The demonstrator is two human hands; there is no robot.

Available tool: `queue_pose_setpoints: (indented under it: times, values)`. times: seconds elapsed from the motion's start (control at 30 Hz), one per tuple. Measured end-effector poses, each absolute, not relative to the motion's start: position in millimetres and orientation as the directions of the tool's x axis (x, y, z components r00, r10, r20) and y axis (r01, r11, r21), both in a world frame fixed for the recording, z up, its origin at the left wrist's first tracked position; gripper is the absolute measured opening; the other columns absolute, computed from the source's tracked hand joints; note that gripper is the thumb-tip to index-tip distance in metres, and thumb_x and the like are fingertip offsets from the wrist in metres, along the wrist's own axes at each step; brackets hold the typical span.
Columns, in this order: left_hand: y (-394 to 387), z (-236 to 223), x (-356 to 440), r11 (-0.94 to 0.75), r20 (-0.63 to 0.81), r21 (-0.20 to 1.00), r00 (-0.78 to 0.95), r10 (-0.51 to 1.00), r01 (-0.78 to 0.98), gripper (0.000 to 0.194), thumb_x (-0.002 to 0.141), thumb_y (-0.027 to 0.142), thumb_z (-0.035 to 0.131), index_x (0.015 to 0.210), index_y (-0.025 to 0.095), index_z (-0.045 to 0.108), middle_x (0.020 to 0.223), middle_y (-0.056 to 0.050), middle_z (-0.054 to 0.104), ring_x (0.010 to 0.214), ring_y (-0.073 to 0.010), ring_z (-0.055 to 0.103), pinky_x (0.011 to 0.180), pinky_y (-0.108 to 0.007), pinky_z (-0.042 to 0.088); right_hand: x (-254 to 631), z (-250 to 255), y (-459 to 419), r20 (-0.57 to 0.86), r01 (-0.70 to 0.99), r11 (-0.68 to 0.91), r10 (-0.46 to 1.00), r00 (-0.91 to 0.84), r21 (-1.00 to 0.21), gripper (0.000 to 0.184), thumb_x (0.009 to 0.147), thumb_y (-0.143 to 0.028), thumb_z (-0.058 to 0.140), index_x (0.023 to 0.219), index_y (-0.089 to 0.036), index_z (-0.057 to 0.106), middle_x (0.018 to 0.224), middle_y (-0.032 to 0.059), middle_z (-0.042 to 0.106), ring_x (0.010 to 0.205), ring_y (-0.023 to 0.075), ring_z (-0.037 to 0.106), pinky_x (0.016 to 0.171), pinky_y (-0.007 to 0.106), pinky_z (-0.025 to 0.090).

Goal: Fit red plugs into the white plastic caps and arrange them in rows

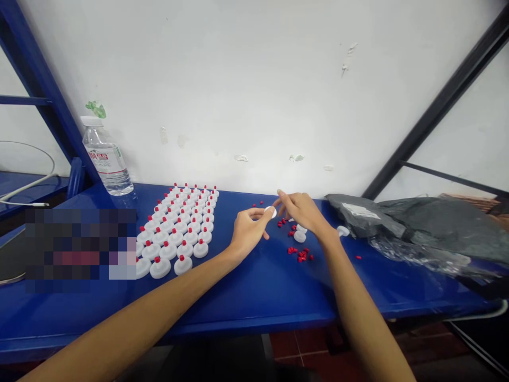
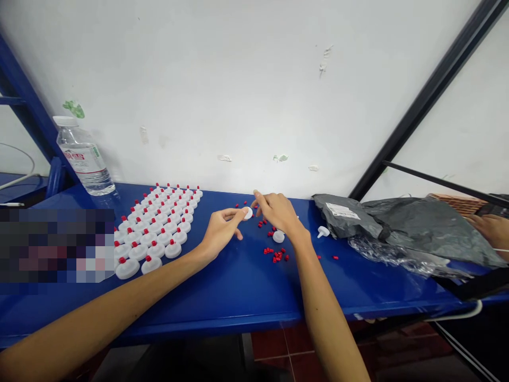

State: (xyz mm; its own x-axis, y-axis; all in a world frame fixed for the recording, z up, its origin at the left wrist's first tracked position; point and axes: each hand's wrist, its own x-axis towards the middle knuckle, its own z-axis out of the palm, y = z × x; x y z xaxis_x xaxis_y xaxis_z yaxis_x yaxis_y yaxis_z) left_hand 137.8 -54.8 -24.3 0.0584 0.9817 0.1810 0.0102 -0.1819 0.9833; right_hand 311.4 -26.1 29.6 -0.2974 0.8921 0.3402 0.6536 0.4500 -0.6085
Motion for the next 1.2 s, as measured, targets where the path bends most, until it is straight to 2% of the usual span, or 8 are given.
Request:
queue_pose_setpoints:
  times: [0.13,0.37,0.57,0.7,0.77,0.83,0.97,1.2]
  values:
    - [-57.5,-18.7,138.9,-0.046,0.052,0.989,0.039,0.998,-0.141,0.048,0.086,0.058,0.063,0.095,0.012,0.072,0.103,-0.013,0.075,0.04,-0.0077,0.059,0.037,-0.021,0.032,313.2,39.8,-34.5,0.312,0.399,0.501,0.837,-0.45,-0.768,0.033,0.086,-0.029,0.058,0.115,-0.021,0.072,0.104,0.0065,0.074,0.082,0.0195,0.069,0.067,0.029,0.052]
    - [-58.9,-13.3,134.7,-0.027,0.023,0.965,-0.018,1.0,-0.26,0.047,0.086,0.055,0.064,0.102,0.012,0.07,0.102,-0.012,0.074,0.042,-0.0055,0.058,0.036,-0.018,0.027,296.4,31.2,-35.6,0.319,0.37,0.512,0.822,-0.471,-0.775,0.039,0.076,-0.035,0.077,0.114,-0.024,0.072,0.135,0.0089,0.059,0.104,0.0212,0.061,0.078,0.031,0.055]
    - [-63.4,-9.0,135.9,-0.007,0.022,0.964,0.051,0.998,-0.266,0.058,0.089,0.065,0.051,0.102,0.012,0.07,0.103,-0.013,0.074,0.043,-0.0097,0.061,0.036,-0.021,0.026,298.5,26.7,-27.3,0.353,0.4,0.517,0.838,-0.417,-0.757,0.036,0.081,-0.045,0.074,0.106,-0.019,0.072,0.099,0.0074,0.073,0.092,0.0225,0.066,0.081,0.035,0.054]
    - [-78.3,-6.0,134.4,-0.169,0.189,0.977,0.153,0.97,-0.133,0.072,0.097,0.062,0.023,0.074,0.013,0.07,0.064,-0.008,0.067,0.039,-0.0108,0.053,0.04,-0.024,0.03,302.3,27.6,-25.5,0.388,0.339,0.49,0.862,-0.327,-0.803,0.038,0.079,-0.045,0.076,0.106,-0.019,0.071,0.107,0.0087,0.074,0.098,0.0236,0.069,0.087,0.036,0.053]
    - [-91.6,-8.4,136.0,-0.459,0.426,0.887,0.292,0.856,0.054,0.061,0.098,0.053,0.031,0.065,0.017,0.067,0.055,-0.005,0.061,0.045,-0.012,0.053,0.048,-0.025,0.036,299.8,27.8,-27.0,0.361,0.319,0.465,0.87,-0.336,-0.826,0.04,0.079,-0.045,0.077,0.11,-0.02,0.07,0.107,0.0086,0.075,0.1,0.0235,0.069,0.088,0.036,0.053]
    - [-106.1,-14.7,141.9,-0.77,0.616,0.622,0.517,0.594,0.142,0.044,0.093,0.042,0.045,0.058,0.02,0.062,0.054,-0.004,0.059,0.05,-0.0131,0.054,0.05,-0.026,0.037,292.6,27.3,-30.8,0.303,0.31,0.435,0.869,-0.391,-0.846,0.043,0.078,-0.043,0.078,0.114,-0.021,0.07,0.109,0.0086,0.075,0.101,0.0235,0.069,0.089,0.036,0.053]
    - [-126.7,-31.0,161.2,-0.989,0.73,0.126,0.682,0.042,-0.075,0.039,0.077,0.032,0.06,0.044,0.022,0.042,0.042,0.001,0.043,0.035,-0.0102,0.036,0.04,-0.03,0.025,266.5,20.1,-44.0,0.184,0.333,0.418,0.813,-0.553,-0.845,0.04,0.076,-0.042,0.08,0.11,-0.021,0.075,0.104,0.0071,0.076,0.096,0.0223,0.069,0.084,0.033,0.053]
    - [-125.8,-29.0,158.5,-0.985,0.718,0.167,0.689,0.095,-0.038,0.041,0.073,0.028,0.057,0.041,0.024,0.031,0.039,0.003,0.034,0.033,-0.0092,0.025,0.039,-0.031,0.026,220.8,-12.2,-58.9,0.087,0.32,0.587,0.559,-0.825,-0.744,0.036,0.074,-0.045,0.082,0.103,-0.024,0.077,0.094,0.0017,0.069,0.071,0.012,0.058,0.062,0.023,0.045]
